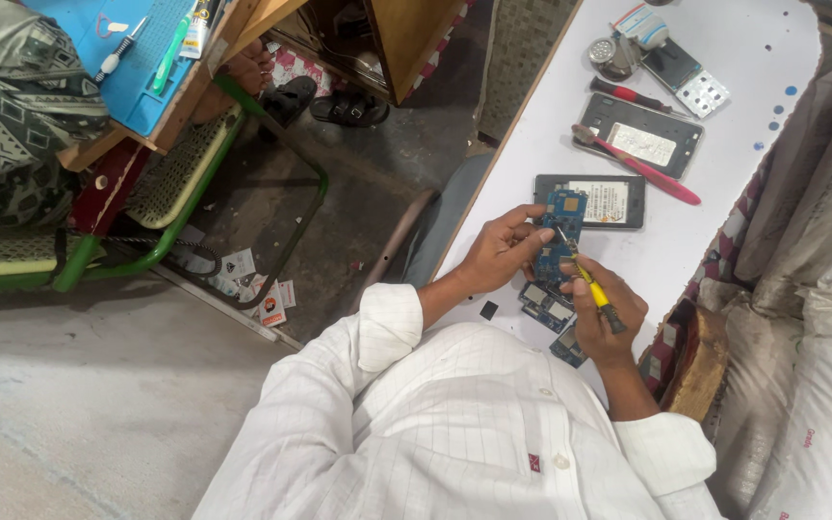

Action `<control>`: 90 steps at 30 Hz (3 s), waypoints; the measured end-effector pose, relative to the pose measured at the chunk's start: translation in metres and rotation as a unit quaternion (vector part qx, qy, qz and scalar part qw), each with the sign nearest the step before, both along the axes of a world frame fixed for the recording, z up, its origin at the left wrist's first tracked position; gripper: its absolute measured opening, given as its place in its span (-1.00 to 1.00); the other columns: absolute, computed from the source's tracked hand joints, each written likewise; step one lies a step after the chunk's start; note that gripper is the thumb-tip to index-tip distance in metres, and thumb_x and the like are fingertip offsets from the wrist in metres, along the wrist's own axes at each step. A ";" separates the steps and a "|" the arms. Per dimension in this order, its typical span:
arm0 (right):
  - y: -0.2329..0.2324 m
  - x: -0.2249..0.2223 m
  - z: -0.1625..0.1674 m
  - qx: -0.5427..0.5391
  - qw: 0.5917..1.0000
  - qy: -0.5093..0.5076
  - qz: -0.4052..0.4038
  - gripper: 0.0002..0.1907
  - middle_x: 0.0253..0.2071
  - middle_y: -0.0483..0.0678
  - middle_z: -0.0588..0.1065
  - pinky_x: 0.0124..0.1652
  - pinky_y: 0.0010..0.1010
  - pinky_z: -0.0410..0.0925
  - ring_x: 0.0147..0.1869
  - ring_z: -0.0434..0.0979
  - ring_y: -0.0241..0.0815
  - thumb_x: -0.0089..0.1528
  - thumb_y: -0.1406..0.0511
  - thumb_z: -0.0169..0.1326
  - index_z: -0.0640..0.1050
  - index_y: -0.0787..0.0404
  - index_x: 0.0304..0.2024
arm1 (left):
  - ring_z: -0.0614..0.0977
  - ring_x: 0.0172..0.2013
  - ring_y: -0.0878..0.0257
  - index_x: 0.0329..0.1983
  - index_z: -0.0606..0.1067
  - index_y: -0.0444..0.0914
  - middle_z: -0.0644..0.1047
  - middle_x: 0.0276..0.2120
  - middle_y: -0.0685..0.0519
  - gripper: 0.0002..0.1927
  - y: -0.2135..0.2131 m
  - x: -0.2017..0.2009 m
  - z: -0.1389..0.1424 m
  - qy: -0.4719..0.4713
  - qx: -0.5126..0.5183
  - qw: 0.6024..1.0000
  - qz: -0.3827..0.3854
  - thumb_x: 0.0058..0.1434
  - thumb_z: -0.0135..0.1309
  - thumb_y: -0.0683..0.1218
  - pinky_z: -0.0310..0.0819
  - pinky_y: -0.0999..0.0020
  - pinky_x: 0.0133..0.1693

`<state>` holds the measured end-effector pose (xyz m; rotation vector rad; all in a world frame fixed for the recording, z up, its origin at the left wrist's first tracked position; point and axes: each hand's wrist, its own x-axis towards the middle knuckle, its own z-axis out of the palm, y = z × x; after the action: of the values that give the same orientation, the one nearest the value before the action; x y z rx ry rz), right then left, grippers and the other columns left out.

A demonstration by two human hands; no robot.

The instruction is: The person sits at a repair workbench holding a disassembled phone motherboard in one hand and uses a yellow-handled screwdriver with the other hand to work on small components on the board, repositioning the board and continuing screwdriver work on different points throughout the episode.

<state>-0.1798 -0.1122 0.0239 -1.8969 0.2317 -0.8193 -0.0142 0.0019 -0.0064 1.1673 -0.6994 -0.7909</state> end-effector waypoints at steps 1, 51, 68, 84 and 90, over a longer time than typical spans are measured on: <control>-0.001 0.000 0.000 -0.010 1.000 0.010 0.001 -0.73 -0.12 0.12 0.62 -0.14 -0.47 0.51 -0.17 0.67 -0.23 0.40 0.38 0.04 0.55 0.40 0.12 | 0.59 -0.46 0.41 0.35 0.29 -0.37 0.61 -0.39 0.03 -0.51 0.000 0.000 -0.001 -0.008 0.000 1.000 0.000 0.45 0.01 -0.04 0.57 0.50 -0.48; -0.005 0.003 -0.003 0.128 0.990 -0.011 -0.049 -0.78 -0.07 0.09 0.60 -0.13 -0.50 0.49 -0.17 0.61 -0.29 0.40 0.37 0.06 0.54 0.41 0.03 | 0.52 -0.26 0.49 0.25 0.41 -0.36 0.56 -0.30 0.17 -0.66 0.006 0.007 -0.011 0.061 -0.060 0.996 0.003 0.51 -0.13 -0.11 0.46 0.57 -0.16; -0.007 0.007 -0.017 0.226 0.974 -0.019 -0.002 -0.85 -0.18 0.04 0.59 -0.12 -0.52 0.52 -0.18 0.64 -0.27 0.36 0.44 0.14 0.52 0.39 -0.04 | 0.65 0.00 0.29 0.35 0.40 -0.34 0.64 -0.01 -0.07 -0.54 0.009 0.007 -0.005 -0.047 0.009 0.995 -0.092 0.50 -0.08 0.00 0.57 0.39 0.07; -0.011 0.005 -0.020 0.225 0.974 -0.037 -0.014 -0.88 -0.18 0.02 0.58 -0.12 -0.56 0.49 -0.16 0.61 -0.30 0.34 0.48 0.16 0.53 0.38 -0.07 | 0.69 -0.16 0.37 0.30 0.44 -0.29 0.65 -0.10 0.02 -0.59 0.009 0.009 0.000 0.001 0.009 0.994 -0.113 0.49 -0.06 0.00 0.67 0.45 -0.14; -0.008 0.006 -0.014 0.179 0.983 -0.026 -0.037 -0.85 -0.15 0.02 0.58 -0.08 -0.54 0.50 -0.14 0.61 -0.29 0.37 0.43 0.15 0.55 0.39 -0.03 | 0.62 -0.34 0.42 0.21 0.52 -0.32 0.65 -0.26 0.05 -0.63 0.006 0.011 -0.003 -0.018 0.042 0.996 -0.071 0.48 -0.03 -0.02 0.57 0.55 -0.32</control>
<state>-0.1739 -0.1205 0.0104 -1.5345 0.3920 -0.8157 -0.0030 0.0077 -0.0098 1.2195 -0.7914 -0.9278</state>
